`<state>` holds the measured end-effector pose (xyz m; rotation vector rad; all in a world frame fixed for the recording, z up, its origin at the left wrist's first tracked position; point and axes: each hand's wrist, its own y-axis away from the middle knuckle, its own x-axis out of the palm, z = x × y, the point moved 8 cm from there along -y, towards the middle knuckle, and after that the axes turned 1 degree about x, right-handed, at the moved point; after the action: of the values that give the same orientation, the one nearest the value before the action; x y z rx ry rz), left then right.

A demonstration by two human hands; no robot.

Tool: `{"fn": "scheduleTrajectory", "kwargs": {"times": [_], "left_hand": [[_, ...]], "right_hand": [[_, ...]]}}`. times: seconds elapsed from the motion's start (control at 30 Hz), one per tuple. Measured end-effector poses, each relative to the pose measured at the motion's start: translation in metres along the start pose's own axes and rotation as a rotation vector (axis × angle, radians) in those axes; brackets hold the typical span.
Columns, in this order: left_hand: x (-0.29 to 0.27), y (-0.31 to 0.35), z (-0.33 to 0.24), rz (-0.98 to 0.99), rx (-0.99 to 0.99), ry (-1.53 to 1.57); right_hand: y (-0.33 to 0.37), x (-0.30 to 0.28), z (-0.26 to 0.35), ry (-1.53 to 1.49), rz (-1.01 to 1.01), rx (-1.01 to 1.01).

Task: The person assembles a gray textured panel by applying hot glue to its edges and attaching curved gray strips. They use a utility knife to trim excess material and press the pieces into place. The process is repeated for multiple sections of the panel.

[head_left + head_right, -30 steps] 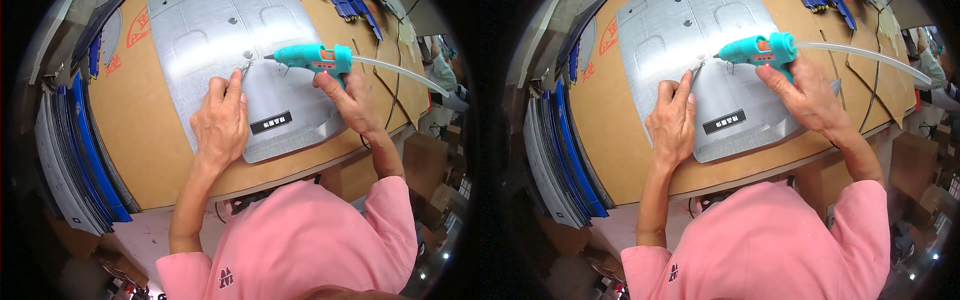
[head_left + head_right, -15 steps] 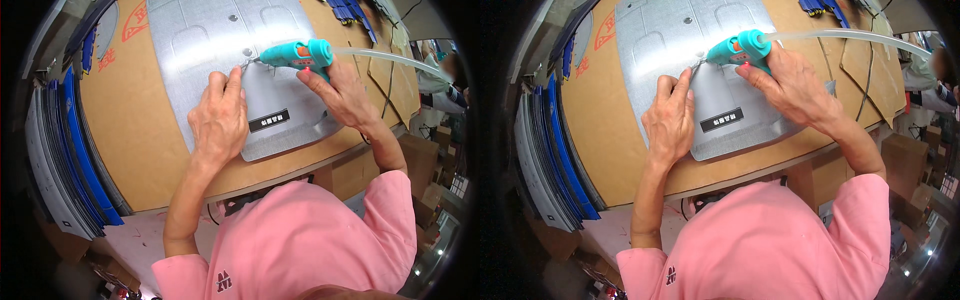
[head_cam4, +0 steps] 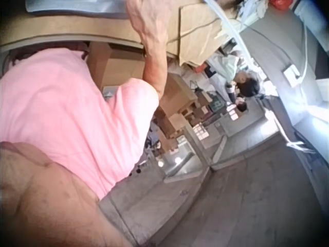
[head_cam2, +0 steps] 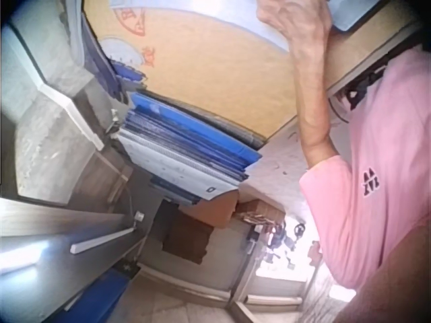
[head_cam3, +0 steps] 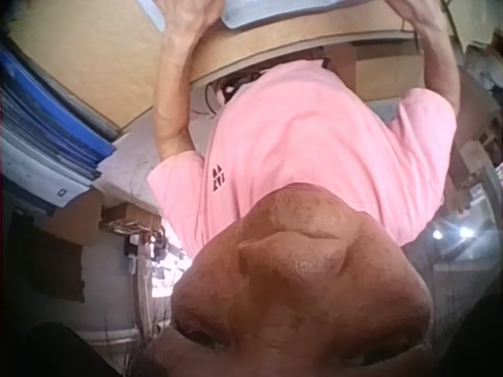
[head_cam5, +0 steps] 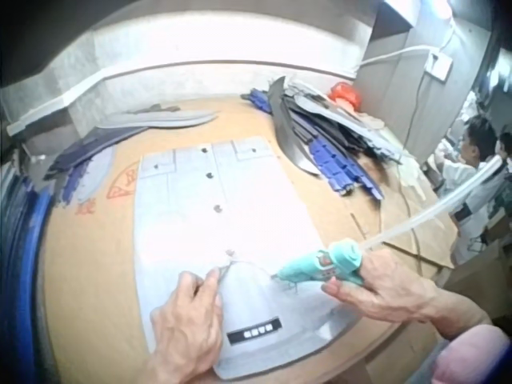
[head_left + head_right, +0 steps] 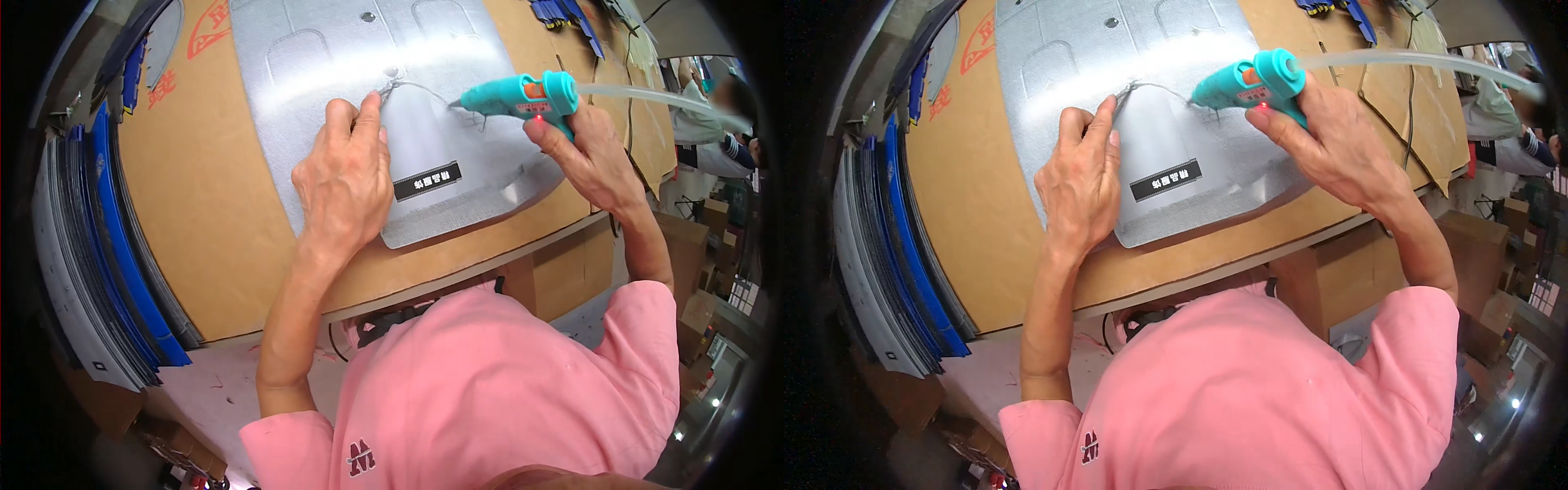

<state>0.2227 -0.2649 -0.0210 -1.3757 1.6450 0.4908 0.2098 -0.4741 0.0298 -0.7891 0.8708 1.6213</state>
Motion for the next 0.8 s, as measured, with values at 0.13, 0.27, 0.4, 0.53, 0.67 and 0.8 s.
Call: {"fn": "scheduleTrajectory", "kwargs": {"times": [0.13, 0.27, 0.4, 0.53, 0.67, 0.8], "left_hand": [[0.002, 0.0, 0.002, 0.034, -0.036, -0.01], [0.001, -0.001, 0.0, -0.007, 0.019, -0.017], [0.0, 0.0, 0.001, -0.016, 0.009, -0.019], [0.001, 0.0, 0.0, -0.014, 0.015, -0.011], [0.001, 0.0, 0.0, -0.005, 0.009, -0.023], [0.001, 0.0, 0.0, 0.003, 0.0, -0.019]], "right_hand": [[-0.01, 0.002, 0.002, -0.099, -0.055, -0.045], [-0.018, 0.004, 0.004, 0.061, -0.095, -0.164], [-0.016, 0.003, 0.002, 0.002, -0.008, -0.078], [-0.008, -0.001, 0.0, 0.061, -0.055, -0.135], [0.0, -0.005, 0.002, 0.136, -0.067, -0.19], [0.008, -0.007, 0.001, 0.035, 0.011, -0.108]]}}
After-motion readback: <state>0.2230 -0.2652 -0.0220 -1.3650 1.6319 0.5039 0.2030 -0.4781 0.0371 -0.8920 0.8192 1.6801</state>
